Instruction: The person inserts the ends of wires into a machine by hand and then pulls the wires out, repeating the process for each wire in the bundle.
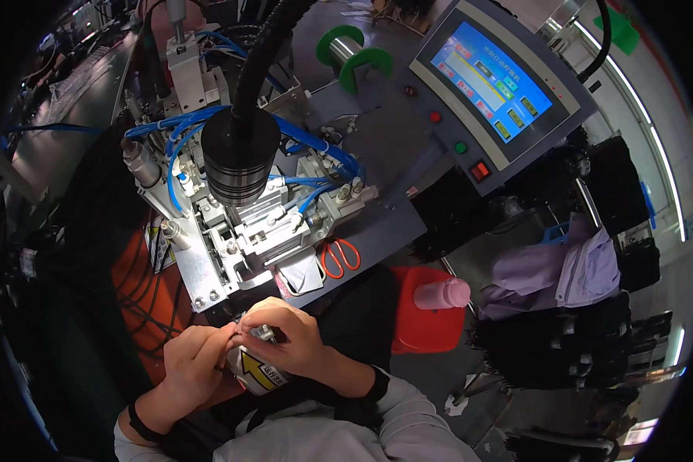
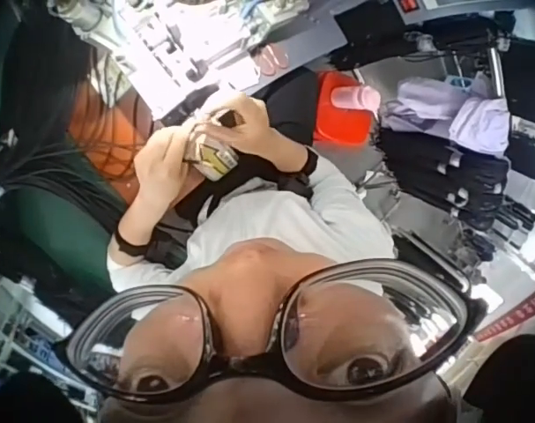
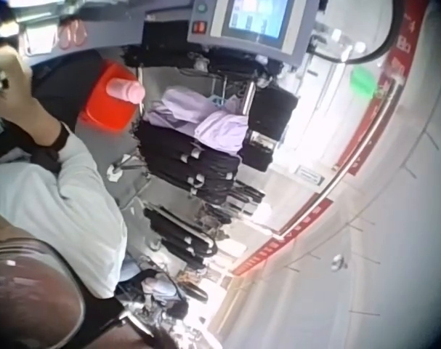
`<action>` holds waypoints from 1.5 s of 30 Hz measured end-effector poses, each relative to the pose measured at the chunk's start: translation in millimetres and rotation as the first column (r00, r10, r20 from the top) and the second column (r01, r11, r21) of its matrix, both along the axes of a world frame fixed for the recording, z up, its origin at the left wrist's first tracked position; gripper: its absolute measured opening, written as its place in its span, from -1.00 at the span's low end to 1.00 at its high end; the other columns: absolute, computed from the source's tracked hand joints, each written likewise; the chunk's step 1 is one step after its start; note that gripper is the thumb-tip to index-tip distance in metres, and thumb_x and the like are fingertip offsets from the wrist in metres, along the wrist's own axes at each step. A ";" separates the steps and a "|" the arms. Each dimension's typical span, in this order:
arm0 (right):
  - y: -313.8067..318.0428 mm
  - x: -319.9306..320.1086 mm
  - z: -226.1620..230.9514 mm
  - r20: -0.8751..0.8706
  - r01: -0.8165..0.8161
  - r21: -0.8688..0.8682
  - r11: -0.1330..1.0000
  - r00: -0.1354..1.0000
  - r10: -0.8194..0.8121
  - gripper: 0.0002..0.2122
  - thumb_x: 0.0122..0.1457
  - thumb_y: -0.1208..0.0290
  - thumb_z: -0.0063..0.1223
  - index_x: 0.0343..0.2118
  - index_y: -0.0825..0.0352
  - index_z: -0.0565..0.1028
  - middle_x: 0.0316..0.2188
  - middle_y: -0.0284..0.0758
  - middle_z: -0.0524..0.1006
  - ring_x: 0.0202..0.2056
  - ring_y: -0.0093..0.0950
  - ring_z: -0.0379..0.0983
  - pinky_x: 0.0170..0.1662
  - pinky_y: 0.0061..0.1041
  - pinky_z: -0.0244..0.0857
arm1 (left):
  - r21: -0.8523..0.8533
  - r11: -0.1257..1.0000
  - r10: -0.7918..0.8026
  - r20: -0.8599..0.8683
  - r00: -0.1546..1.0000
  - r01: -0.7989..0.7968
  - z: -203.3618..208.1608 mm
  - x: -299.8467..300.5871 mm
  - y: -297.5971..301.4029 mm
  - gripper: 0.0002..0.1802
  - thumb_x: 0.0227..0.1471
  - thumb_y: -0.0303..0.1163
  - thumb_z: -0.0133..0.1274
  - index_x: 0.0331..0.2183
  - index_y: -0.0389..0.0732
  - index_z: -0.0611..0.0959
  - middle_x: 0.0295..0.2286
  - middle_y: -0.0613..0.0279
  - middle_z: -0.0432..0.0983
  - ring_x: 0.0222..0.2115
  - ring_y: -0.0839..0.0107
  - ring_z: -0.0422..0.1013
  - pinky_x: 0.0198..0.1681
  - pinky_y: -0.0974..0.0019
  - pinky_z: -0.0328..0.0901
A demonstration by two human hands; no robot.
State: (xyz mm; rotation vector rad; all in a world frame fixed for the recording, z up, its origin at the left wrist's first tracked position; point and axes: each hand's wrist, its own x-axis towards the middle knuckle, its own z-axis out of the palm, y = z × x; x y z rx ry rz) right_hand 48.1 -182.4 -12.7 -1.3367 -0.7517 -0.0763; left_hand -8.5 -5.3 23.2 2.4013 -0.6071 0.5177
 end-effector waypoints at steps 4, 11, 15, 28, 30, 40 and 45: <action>9.9 -4.4 6.4 0.197 0.259 -0.071 0.963 0.950 -0.242 -0.82 -0.03 0.64 0.26 -0.34 0.41 0.52 -0.38 -0.20 0.56 -0.35 -0.36 0.49 -0.28 -0.48 0.36 | -0.071 0.997 0.038 -0.013 0.999 -0.039 -7.1 -1.4 0.0 -0.78 -0.12 -0.51 0.19 -0.32 -0.28 0.61 -0.51 0.17 0.44 -0.57 0.22 0.38 -0.55 0.27 0.26; 3.8 3.7 0.7 0.150 0.148 -0.180 0.972 0.981 -0.121 -0.85 -0.05 0.64 0.26 -0.38 0.41 0.54 -0.40 -0.22 0.55 -0.36 -0.40 0.47 -0.27 -0.51 0.34 | -0.093 0.995 0.035 0.094 0.995 -0.026 -11.4 12.3 1.9 -0.85 -0.10 -0.46 0.17 -0.38 -0.25 0.60 -0.58 0.25 0.33 -0.64 0.33 0.29 -0.64 0.30 0.17; 5.5 6.8 0.0 -0.269 -0.009 -0.152 0.988 0.963 -0.032 -0.86 -0.09 0.64 0.27 -0.43 0.39 0.54 -0.43 -0.25 0.53 -0.38 -0.44 0.45 -0.28 -0.52 0.32 | -0.076 0.996 0.040 -0.015 0.999 -0.041 -12.7 9.8 -0.3 -0.78 -0.21 -0.58 0.19 -0.38 -0.31 0.58 -0.58 0.19 0.32 -0.63 0.26 0.30 -0.61 0.27 0.18; -6.0 14.7 7.5 -0.252 -0.060 -0.415 0.908 0.966 -0.051 -0.86 -0.11 0.66 0.26 -0.54 0.39 0.47 -0.52 -0.31 0.48 -0.46 -0.45 0.39 -0.34 -0.54 0.27 | 0.228 0.964 0.106 0.146 0.984 -0.137 -22.9 5.8 0.5 -0.89 -0.17 -0.50 0.12 -0.49 -0.13 0.52 -0.56 0.38 0.25 -0.59 0.53 0.25 -0.65 0.46 0.13; -6.3 14.6 0.8 -0.548 -0.158 -0.200 0.967 0.836 0.023 -0.86 -0.12 0.66 0.25 -0.56 0.39 0.46 -0.54 -0.31 0.46 -0.48 -0.45 0.38 -0.35 -0.53 0.26 | 0.215 0.967 0.114 0.111 0.987 -0.135 -25.4 5.8 -1.1 -0.87 -0.18 -0.50 0.12 -0.50 -0.11 0.49 -0.55 0.39 0.25 -0.58 0.54 0.25 -0.65 0.47 0.13; -4.7 14.4 -2.1 -0.001 0.075 -0.486 0.871 0.996 -0.086 -0.88 0.01 0.61 0.21 -0.50 0.37 0.45 -0.49 -0.38 0.45 -0.44 -0.61 0.33 -0.35 -0.60 0.21 | 0.271 0.955 0.093 0.120 0.988 -0.123 -22.8 4.1 0.3 -0.84 -0.23 -0.50 0.13 -0.51 -0.10 0.48 -0.53 0.41 0.25 -0.59 0.55 0.23 -0.66 0.48 0.09; -17.8 25.3 -0.1 -0.794 -0.402 -0.002 0.916 0.557 0.243 -0.90 0.04 0.62 0.17 -0.49 0.38 0.44 -0.46 -0.37 0.44 -0.42 -0.62 0.32 -0.34 -0.61 0.20 | 0.201 0.974 0.050 0.263 0.963 -0.106 -30.8 8.4 1.2 -0.87 -0.22 -0.47 0.12 -0.48 -0.11 0.52 -0.51 0.41 0.29 -0.58 0.56 0.24 -0.66 0.49 0.05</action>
